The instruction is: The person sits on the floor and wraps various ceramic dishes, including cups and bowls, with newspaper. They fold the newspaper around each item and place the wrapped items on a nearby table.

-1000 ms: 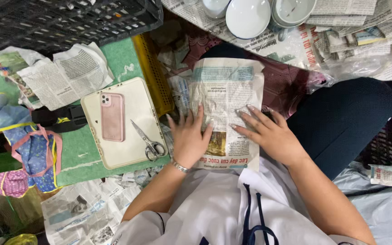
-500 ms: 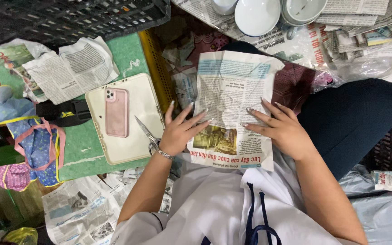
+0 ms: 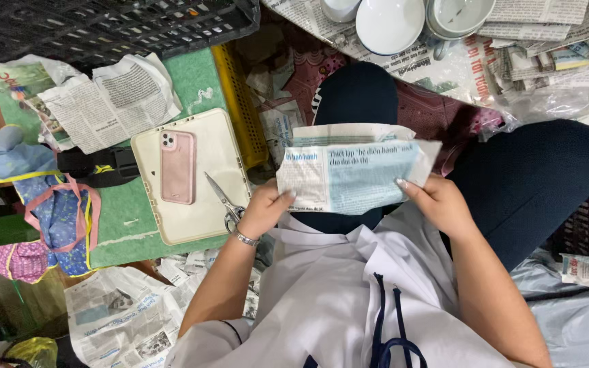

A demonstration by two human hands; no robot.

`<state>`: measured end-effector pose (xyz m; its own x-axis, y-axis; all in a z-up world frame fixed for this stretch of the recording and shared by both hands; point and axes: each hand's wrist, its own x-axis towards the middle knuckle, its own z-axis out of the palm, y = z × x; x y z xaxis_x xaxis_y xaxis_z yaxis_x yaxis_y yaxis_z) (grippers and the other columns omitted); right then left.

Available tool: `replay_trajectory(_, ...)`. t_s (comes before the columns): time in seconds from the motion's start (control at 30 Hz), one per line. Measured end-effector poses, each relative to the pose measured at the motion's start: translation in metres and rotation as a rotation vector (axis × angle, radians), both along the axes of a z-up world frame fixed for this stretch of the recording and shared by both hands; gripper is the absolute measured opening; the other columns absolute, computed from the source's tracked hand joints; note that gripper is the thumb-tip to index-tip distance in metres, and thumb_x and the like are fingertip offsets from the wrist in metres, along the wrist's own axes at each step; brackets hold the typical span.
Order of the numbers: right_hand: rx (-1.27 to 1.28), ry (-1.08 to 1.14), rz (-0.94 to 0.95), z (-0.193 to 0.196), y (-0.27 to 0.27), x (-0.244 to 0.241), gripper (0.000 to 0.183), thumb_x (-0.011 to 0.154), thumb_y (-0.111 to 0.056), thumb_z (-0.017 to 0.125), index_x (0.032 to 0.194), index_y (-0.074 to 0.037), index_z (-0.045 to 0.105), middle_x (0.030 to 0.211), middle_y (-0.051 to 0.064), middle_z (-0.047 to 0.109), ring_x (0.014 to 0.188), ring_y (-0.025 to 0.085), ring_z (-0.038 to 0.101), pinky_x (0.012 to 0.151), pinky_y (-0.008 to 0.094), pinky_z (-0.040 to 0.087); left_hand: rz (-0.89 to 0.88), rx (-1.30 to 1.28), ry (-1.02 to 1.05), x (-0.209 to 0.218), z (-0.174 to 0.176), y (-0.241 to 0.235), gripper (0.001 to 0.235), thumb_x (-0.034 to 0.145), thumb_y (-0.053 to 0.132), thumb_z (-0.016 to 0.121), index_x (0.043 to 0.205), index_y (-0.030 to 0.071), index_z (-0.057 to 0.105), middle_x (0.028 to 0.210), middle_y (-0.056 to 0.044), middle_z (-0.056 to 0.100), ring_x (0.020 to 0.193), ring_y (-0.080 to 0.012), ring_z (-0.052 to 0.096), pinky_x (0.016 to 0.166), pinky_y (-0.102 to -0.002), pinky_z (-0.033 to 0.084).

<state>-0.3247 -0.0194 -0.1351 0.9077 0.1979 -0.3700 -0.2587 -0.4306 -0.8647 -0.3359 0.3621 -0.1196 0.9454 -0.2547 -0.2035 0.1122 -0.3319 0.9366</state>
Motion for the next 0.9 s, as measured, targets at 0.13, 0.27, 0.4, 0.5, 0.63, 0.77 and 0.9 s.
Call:
replay_trajectory(0.13,0.052,0.365,-0.168,-0.011,0.017,-0.005,0.039,0.1,-0.033,0.066,0.11,0.003,0.077,0.097,0.011,0.077,0.088,0.015,0.067,0.083,0.029,0.053,0.265,0.059,0.287,-0.001,-0.002,-0.02,0.03,0.105,0.027,0.065,0.109,-0.001,0.075,0.087,-0.003,0.074,0.081,-0.007,0.06,0.075,-0.026,0.053)
replay_trajectory(0.27,0.255,0.43,-0.212,-0.013,0.021,-0.005,0.04,0.093,-0.028,0.068,0.118,0.002,0.071,0.106,0.007,0.076,0.094,0.013,0.067,0.086,0.026,0.051,0.362,0.016,0.205,0.005,0.009,-0.034,0.03,0.101,0.024,0.065,0.12,0.001,0.072,0.096,-0.002,0.077,0.085,-0.0045,0.064,0.078,-0.023,0.054)
replay_trajectory(0.4,0.303,0.403,-0.196,-0.019,0.017,-0.005,0.041,0.097,-0.028,0.066,0.122,0.003,0.07,0.11,0.007,0.073,0.099,0.012,0.065,0.089,0.026,0.05,0.361,0.09,0.136,0.013,0.015,-0.04,0.038,0.099,0.023,0.067,0.131,0.003,0.067,0.104,-0.004,0.079,0.092,-0.0059,0.068,0.084,-0.023,0.054)
replay_trajectory(0.5,0.244,0.3,-0.164,-0.029,0.017,-0.004,0.04,0.1,-0.029,0.063,0.122,0.004,0.07,0.111,0.007,0.073,0.1,0.012,0.065,0.09,0.027,0.049,0.336,0.033,0.111,0.019,0.015,-0.041,0.041,0.1,0.023,0.067,0.137,0.005,0.064,0.114,-0.007,0.078,0.1,-0.0062,0.069,0.089,-0.024,0.054)
replay_trajectory(0.63,0.343,0.383,-0.254,-0.04,0.02,-0.009,0.038,0.102,-0.025,0.06,0.124,0.004,0.067,0.11,0.007,0.074,0.097,0.012,0.065,0.089,0.028,0.051,0.34,0.027,0.089,0.022,0.015,-0.04,0.043,0.1,0.022,0.068,0.14,0.006,0.062,0.119,-0.01,0.077,0.104,-0.0092,0.07,0.091,-0.025,0.054)
replay_trajectory(0.77,0.381,0.391,-0.271,-0.037,0.022,-0.011,0.036,0.104,-0.023,0.057,0.124,0.005,0.067,0.108,0.007,0.074,0.095,0.013,0.066,0.087,0.029,0.052,0.348,0.18,0.084,0.023,0.018,-0.041,0.054,0.097,0.021,0.068,0.148,0.01,0.053,0.121,-0.013,0.077,0.101,-0.0126,0.075,0.087,-0.026,0.056)
replay_trajectory(0.9,0.458,0.365,-0.333,-0.018,0.023,-0.007,0.033,0.099,-0.015,0.063,0.124,0.007,0.062,0.106,0.011,0.074,0.092,0.015,0.069,0.085,0.028,0.053,0.34,0.044,-0.021,0.025,0.023,-0.044,0.067,0.1,0.02,0.069,0.159,0.012,0.038,0.144,-0.017,0.061,0.108,-0.017,0.076,0.088,-0.03,0.061)
